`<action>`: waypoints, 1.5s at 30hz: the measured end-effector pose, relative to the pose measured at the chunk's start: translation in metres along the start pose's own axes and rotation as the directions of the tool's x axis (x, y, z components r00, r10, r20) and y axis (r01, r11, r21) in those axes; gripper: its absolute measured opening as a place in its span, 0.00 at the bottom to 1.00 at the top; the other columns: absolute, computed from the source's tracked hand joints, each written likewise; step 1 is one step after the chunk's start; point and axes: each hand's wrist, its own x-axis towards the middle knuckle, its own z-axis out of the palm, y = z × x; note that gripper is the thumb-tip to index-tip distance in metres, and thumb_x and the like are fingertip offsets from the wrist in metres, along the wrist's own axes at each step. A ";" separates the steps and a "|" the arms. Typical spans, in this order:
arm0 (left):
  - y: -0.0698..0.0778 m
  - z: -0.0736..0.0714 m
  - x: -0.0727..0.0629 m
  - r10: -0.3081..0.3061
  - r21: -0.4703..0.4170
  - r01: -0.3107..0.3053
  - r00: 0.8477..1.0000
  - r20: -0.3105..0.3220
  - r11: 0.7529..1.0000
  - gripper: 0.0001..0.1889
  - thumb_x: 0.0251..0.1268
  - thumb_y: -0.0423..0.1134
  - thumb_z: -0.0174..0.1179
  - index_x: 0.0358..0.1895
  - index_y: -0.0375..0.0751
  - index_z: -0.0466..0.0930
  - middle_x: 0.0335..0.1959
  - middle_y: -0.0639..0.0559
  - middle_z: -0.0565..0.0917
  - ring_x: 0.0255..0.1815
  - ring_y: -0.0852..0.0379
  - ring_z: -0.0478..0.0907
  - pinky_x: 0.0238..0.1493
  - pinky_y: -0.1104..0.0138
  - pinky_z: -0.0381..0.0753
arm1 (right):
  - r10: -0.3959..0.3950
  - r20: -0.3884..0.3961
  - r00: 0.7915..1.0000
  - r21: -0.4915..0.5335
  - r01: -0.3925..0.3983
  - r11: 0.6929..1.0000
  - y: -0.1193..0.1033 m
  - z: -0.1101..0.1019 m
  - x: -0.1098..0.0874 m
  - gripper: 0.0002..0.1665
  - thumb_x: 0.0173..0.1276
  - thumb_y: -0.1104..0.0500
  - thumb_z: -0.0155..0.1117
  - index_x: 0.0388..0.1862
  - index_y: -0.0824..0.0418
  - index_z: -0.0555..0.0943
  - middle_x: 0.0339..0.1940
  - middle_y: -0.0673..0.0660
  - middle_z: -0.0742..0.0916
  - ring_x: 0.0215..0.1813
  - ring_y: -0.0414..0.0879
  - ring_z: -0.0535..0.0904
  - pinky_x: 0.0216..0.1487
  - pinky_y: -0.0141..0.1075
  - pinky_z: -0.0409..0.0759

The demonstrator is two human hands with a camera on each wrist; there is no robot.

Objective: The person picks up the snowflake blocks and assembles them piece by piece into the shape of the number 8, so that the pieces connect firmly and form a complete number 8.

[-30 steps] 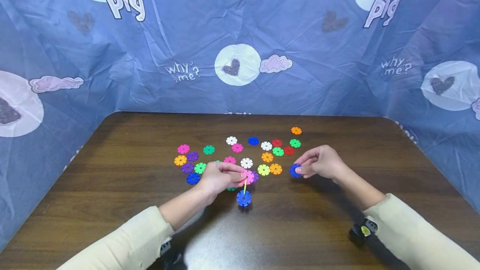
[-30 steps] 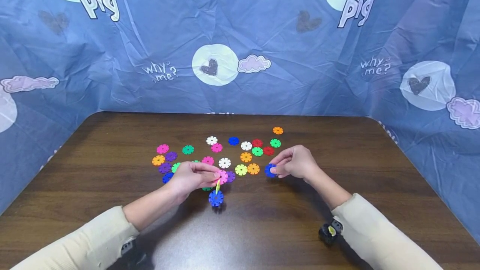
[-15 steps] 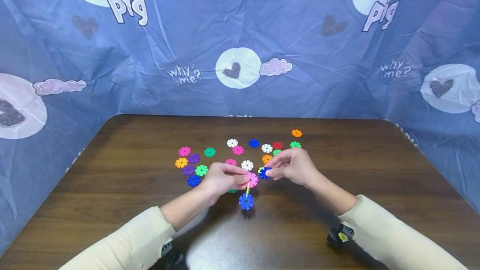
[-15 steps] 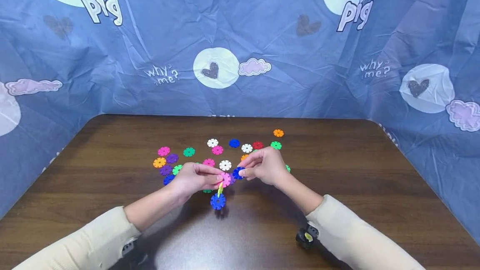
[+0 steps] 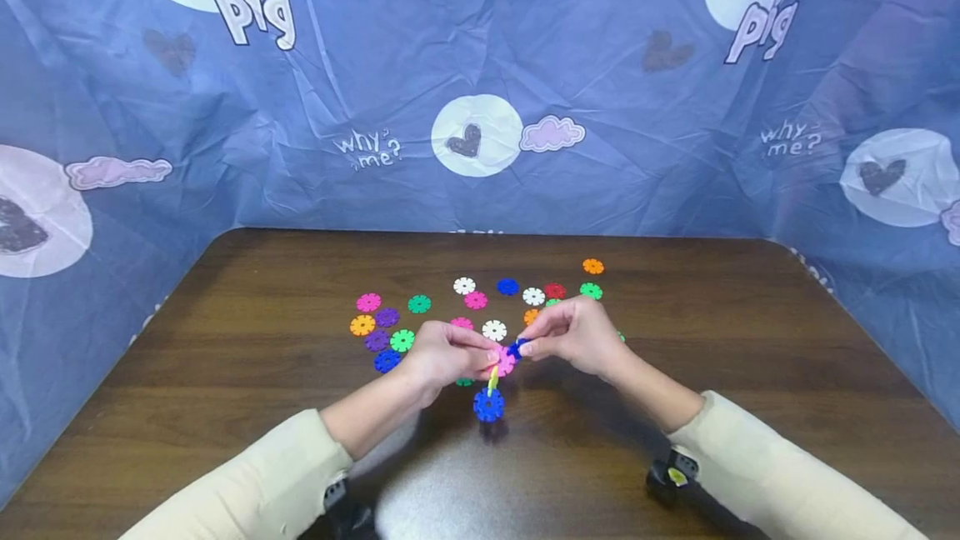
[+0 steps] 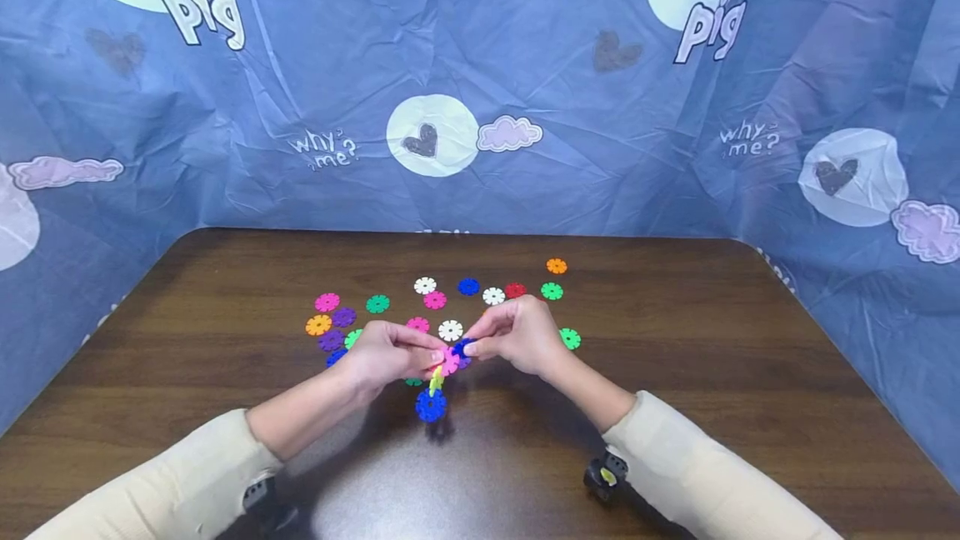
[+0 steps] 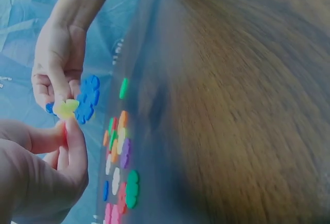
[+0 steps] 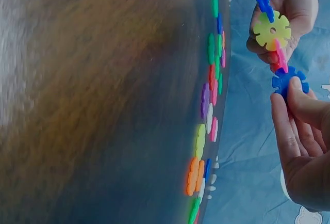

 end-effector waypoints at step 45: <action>-0.002 -0.015 0.004 -0.042 0.022 0.039 0.984 0.176 0.999 0.11 0.61 0.27 0.62 0.45 0.24 0.82 0.33 0.44 0.88 0.29 0.61 0.85 0.43 0.65 0.87 | 0.171 -0.207 0.963 -0.358 -0.238 0.903 0.040 -0.090 -0.007 0.20 0.57 0.57 0.73 0.47 0.66 0.84 0.39 0.61 0.90 0.34 0.33 0.84 0.38 0.28 0.82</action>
